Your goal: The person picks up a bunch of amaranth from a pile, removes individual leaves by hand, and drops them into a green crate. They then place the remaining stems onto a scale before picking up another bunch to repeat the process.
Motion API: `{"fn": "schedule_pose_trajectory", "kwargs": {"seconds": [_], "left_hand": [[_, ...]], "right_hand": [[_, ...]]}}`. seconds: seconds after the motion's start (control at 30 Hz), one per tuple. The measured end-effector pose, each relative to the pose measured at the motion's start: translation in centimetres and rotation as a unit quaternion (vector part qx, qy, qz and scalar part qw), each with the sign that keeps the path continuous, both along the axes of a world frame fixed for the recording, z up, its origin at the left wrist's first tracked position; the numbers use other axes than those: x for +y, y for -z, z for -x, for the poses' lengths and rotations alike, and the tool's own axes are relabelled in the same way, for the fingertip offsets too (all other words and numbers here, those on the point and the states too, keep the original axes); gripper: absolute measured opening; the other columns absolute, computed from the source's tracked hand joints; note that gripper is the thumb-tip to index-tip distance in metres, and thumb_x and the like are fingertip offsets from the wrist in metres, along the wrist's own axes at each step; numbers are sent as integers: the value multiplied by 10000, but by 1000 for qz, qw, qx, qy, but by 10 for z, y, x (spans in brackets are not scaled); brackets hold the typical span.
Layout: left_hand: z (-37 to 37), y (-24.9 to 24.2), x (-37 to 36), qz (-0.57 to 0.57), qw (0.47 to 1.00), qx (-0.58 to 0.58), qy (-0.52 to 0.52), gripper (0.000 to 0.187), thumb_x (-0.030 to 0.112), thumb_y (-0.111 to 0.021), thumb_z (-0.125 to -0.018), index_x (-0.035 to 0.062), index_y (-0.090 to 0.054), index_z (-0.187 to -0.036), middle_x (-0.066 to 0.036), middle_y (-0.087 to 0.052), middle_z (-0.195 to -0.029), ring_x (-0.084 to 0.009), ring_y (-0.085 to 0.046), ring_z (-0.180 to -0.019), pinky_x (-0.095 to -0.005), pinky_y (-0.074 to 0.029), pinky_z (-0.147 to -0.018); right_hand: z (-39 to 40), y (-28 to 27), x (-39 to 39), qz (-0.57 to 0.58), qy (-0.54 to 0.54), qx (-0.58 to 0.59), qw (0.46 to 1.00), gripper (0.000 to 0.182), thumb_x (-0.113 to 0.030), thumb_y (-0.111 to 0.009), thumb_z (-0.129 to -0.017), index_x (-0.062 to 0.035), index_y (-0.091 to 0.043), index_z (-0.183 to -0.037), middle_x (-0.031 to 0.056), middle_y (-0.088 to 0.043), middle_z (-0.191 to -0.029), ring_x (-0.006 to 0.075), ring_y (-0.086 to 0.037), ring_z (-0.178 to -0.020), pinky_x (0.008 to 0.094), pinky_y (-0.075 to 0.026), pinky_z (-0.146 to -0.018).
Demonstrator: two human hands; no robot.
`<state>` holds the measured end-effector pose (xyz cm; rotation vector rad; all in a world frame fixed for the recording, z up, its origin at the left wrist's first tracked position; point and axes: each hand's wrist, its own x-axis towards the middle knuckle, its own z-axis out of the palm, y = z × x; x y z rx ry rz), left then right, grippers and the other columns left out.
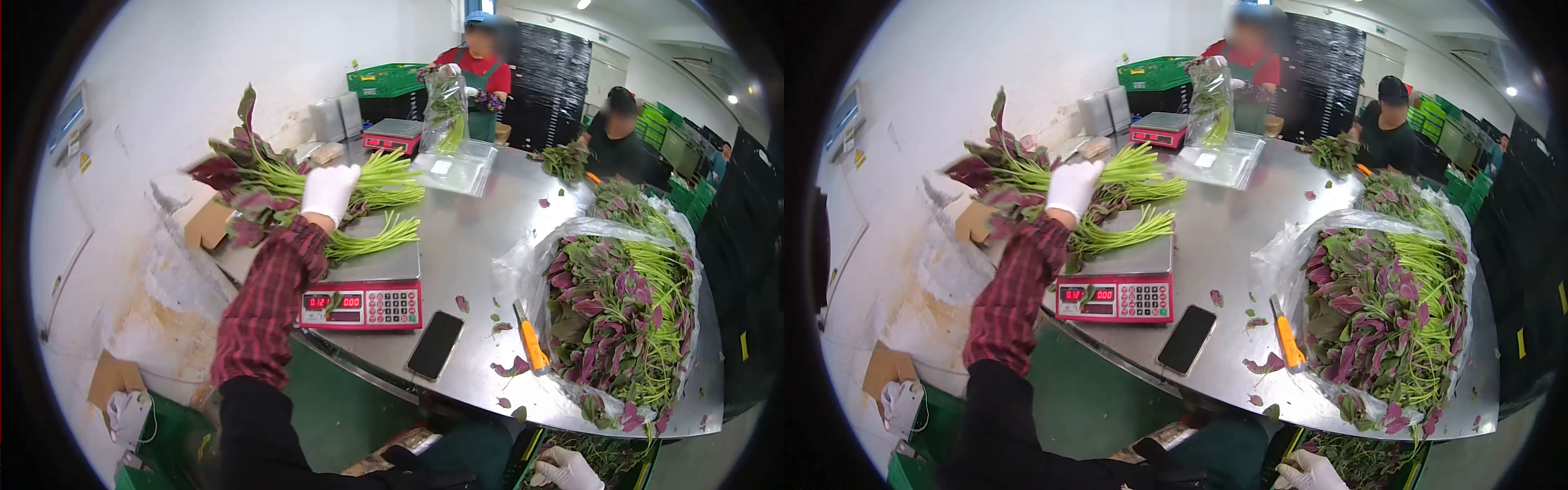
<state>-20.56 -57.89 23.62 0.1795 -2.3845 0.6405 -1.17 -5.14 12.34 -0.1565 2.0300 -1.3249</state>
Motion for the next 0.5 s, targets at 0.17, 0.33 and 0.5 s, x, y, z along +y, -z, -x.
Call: {"fn": "schedule_pose_trajectory", "kwargs": {"seconds": [0.17,0.33,0.5], "left_hand": [[57,123,-17,-197,950,-236,-47,720,511,-676,-667,230,-448,-1289,-139,-604,-984,-284,-588,-953,-426,-449,-821],[57,134,-34,-300,909,-250,149,903,401,-756,-592,223,-351,-1379,-213,-463,-1267,-365,-460,-1156,-396,-378,-977],[-6,74,-18,-353,902,-101,228,482,147,-652,-741,127,-539,-1209,-143,-533,-1162,-300,-504,-1083,-346,-395,-940]], "right_hand": [[-8,23,-5,26,85,-96,991,162,-146,-524,-898,7,-579,-899,51,-606,-707,99,-592,-621,217,-478,-576],[-6,31,-18,16,93,-122,988,172,-156,-515,-902,-2,-585,-867,60,-615,-649,95,-572,-563,208,-457,-538],[6,35,-45,21,109,-120,986,177,-156,-511,-899,-12,-600,-849,53,-604,-624,76,-534,-515,197,-412,-478]]}}
